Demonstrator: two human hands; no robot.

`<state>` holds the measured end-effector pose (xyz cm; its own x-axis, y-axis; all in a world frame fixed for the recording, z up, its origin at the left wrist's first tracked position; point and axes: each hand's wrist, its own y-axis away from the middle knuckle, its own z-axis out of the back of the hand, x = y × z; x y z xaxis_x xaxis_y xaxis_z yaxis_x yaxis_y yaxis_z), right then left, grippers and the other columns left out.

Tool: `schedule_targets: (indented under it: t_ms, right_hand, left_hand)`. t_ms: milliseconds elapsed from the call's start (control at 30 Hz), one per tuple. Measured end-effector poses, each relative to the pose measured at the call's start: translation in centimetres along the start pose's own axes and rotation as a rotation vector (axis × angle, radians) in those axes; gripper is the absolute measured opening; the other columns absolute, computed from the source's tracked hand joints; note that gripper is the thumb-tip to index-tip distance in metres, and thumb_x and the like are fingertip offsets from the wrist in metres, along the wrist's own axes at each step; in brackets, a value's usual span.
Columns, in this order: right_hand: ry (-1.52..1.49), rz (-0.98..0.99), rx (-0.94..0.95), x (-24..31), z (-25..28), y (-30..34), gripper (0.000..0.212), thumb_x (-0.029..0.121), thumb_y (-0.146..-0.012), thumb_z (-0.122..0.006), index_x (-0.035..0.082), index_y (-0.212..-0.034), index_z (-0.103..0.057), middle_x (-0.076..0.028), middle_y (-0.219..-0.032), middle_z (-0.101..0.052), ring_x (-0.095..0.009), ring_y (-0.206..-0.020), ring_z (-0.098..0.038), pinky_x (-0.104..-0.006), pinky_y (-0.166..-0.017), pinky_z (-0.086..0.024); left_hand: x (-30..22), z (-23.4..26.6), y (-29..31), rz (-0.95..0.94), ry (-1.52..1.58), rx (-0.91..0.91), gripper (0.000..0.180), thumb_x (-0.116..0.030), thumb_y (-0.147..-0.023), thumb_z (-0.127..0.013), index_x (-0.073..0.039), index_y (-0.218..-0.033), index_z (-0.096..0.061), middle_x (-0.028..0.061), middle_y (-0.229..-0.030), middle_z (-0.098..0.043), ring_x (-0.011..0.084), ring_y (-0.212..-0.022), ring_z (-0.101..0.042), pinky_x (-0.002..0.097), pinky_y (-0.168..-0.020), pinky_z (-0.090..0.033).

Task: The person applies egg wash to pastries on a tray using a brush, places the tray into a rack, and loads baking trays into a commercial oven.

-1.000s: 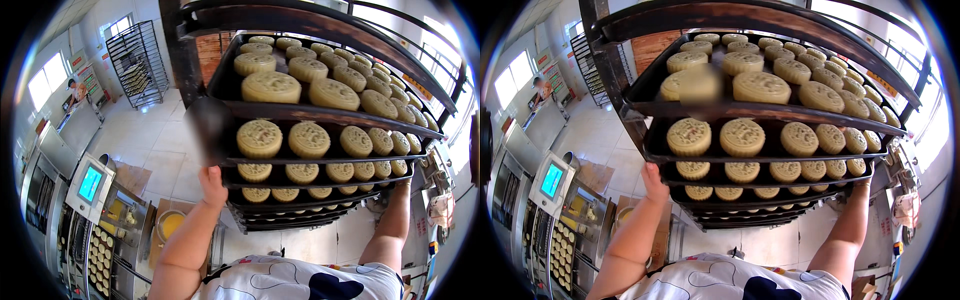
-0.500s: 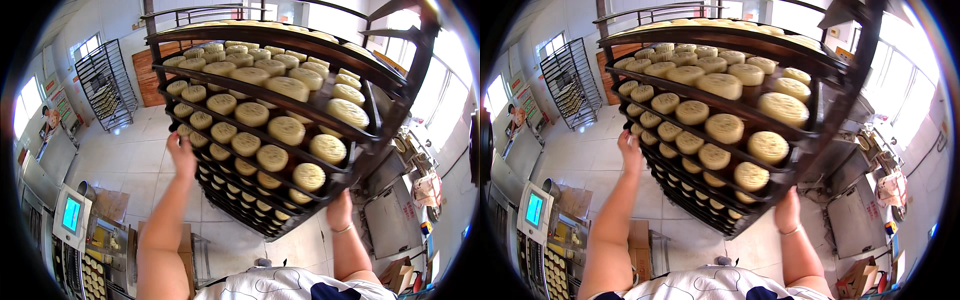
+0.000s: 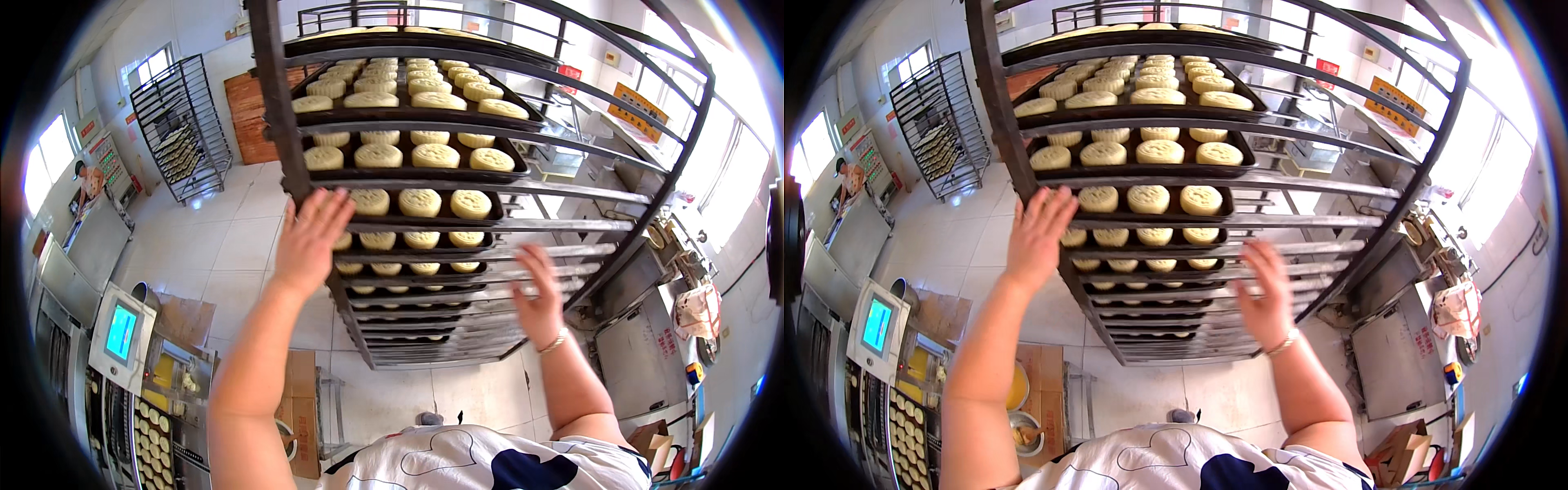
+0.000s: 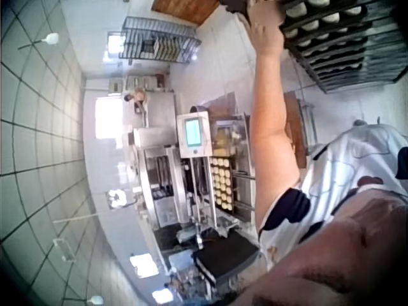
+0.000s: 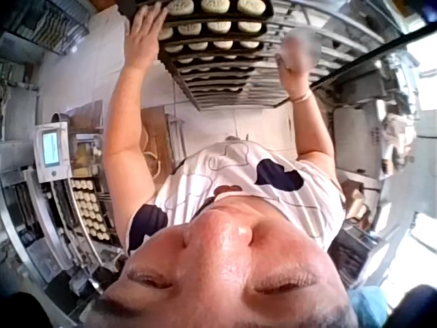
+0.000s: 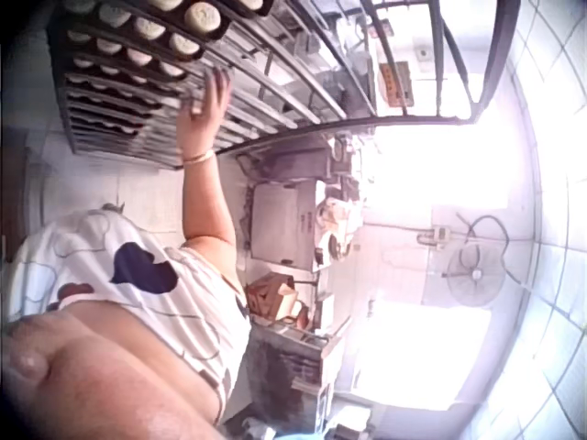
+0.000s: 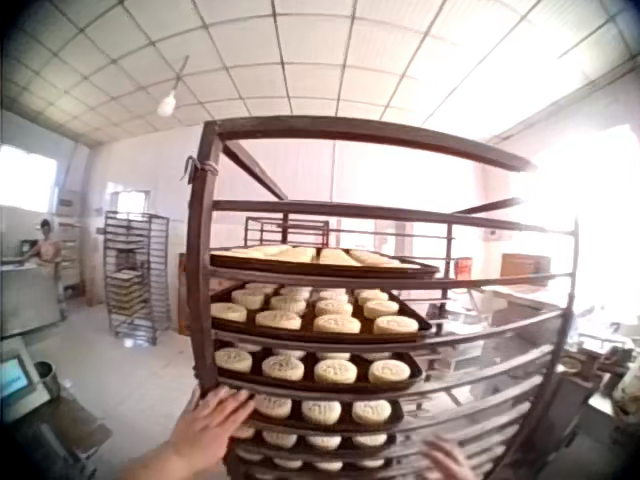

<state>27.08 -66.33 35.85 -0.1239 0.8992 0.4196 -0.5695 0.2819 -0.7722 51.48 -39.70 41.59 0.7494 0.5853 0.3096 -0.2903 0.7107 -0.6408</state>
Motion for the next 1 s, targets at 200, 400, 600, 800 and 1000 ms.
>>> schedule_targets:
  t_ms: [200, 400, 600, 800, 1000]
  right_hand:
    - [0.846, 0.126, -0.345, 1.2, 9.8, 1.3, 0.026, 0.012, -0.081, -0.054, 0.006, -0.104, -0.064, -0.007, -0.126, -0.053, -0.034, -0.128, -0.034, -0.0473, -0.106, -0.018]
    - [0.853, 0.343, -0.298, 4.6, 7.3, 4.2, 0.019, 0.016, -0.076, -0.063, 0.023, -0.091, -0.07, 0.001, -0.125, -0.049, -0.037, -0.134, -0.021, -0.0543, -0.107, -0.005]
    - [0.227, 0.602, -0.067, 13.5, 0.9, 4.0, 0.02, 0.021, -0.07, -0.071, 0.027, -0.089, -0.069, 0.004, -0.122, -0.052, -0.036, -0.133, -0.023, -0.0541, -0.109, -0.003]
    - [0.264, 0.259, -0.319, 8.5, 3.3, 1.3, 0.027, 0.013, -0.077, -0.062, 0.007, -0.104, -0.063, -0.013, -0.125, -0.049, -0.038, -0.127, -0.032, -0.0483, -0.106, -0.021]
    - [-0.196, -0.389, -0.773, -2.7, 6.3, 0.1, 0.034, 0.018, -0.088, -0.052, 0.009, -0.12, -0.052, -0.006, -0.125, -0.051, -0.019, -0.12, -0.042, -0.0335, -0.1, -0.025]
  left_hand:
    - [-2.7, -2.9, 4.9, 0.078, 0.538, 0.032, 0.065, 0.002, -0.073, -0.057, -0.007, -0.133, -0.036, 0.0208, -0.137, -0.032, 0.0385, -0.126, -0.034, 0.0441, -0.104, -0.032]
    - [-19.1, -1.8, 14.2, -0.214, 1.187, 0.363, 0.09, -0.029, -0.075, -0.071, -0.007, -0.142, -0.015, 0.0196, -0.144, -0.018, 0.0369, -0.132, -0.024, 0.0402, -0.107, -0.027]
    - [-21.9, -1.6, 20.3, 0.372, 1.317, 0.132, 0.081, -0.026, -0.07, -0.076, 0.006, -0.126, -0.026, 0.0215, -0.118, -0.038, 0.0318, -0.111, -0.041, 0.0393, -0.098, -0.033]
    - [-10.6, -3.5, 23.6, 0.797, 1.151, -0.054, 0.065, -0.018, -0.072, -0.072, 0.003, -0.122, -0.035, 0.0179, -0.116, -0.044, 0.0295, -0.104, -0.047, 0.0378, -0.091, -0.038]
    - [-4.4, -4.2, 21.9, 1.01, 0.972, -0.203, 0.046, -0.017, -0.08, -0.067, -0.001, -0.118, -0.046, 0.0134, -0.114, -0.055, 0.0252, -0.101, -0.053, 0.035, -0.089, -0.04]
